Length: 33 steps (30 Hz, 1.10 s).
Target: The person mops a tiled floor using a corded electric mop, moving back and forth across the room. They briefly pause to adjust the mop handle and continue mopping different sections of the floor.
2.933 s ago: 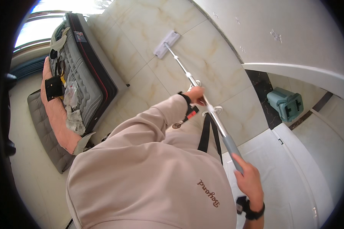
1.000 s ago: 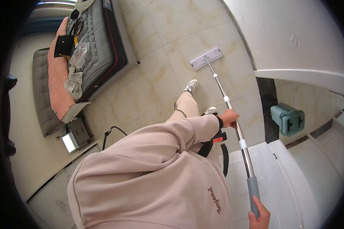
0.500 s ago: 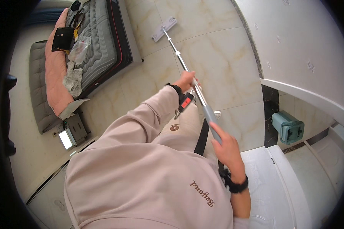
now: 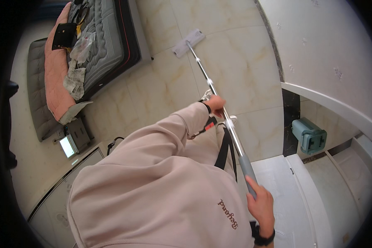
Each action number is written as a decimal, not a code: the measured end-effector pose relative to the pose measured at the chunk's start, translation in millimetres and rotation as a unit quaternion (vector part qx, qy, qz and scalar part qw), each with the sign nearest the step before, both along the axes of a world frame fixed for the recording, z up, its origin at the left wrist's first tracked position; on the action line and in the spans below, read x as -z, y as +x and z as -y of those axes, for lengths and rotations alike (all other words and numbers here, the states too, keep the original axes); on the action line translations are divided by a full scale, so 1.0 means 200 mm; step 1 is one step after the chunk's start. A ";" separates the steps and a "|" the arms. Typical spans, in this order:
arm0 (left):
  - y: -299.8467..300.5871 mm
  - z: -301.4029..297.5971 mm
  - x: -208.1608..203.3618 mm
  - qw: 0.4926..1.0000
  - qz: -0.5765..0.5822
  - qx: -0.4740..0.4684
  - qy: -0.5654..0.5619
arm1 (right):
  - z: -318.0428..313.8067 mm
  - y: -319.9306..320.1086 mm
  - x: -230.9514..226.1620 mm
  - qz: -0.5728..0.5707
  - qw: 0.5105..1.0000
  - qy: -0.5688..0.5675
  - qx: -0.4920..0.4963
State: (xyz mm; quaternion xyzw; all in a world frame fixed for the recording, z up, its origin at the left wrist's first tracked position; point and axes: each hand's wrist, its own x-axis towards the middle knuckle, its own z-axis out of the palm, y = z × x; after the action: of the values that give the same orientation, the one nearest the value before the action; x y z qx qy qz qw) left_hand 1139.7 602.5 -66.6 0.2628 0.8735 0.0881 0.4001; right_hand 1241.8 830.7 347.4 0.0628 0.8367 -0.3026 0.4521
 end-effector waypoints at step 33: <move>-0.34 0.87 -0.30 0.513 0.173 -0.823 0.173 | 0.82 -0.53 0.52 0.025 0.990 -0.114 -0.077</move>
State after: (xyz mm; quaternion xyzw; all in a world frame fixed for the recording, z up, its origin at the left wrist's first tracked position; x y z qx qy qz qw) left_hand 1071.6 428.4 -6.5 -0.5303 0.5795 0.5709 0.2388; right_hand 1134.9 665.8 243.2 -0.0463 0.7876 -0.3581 0.4992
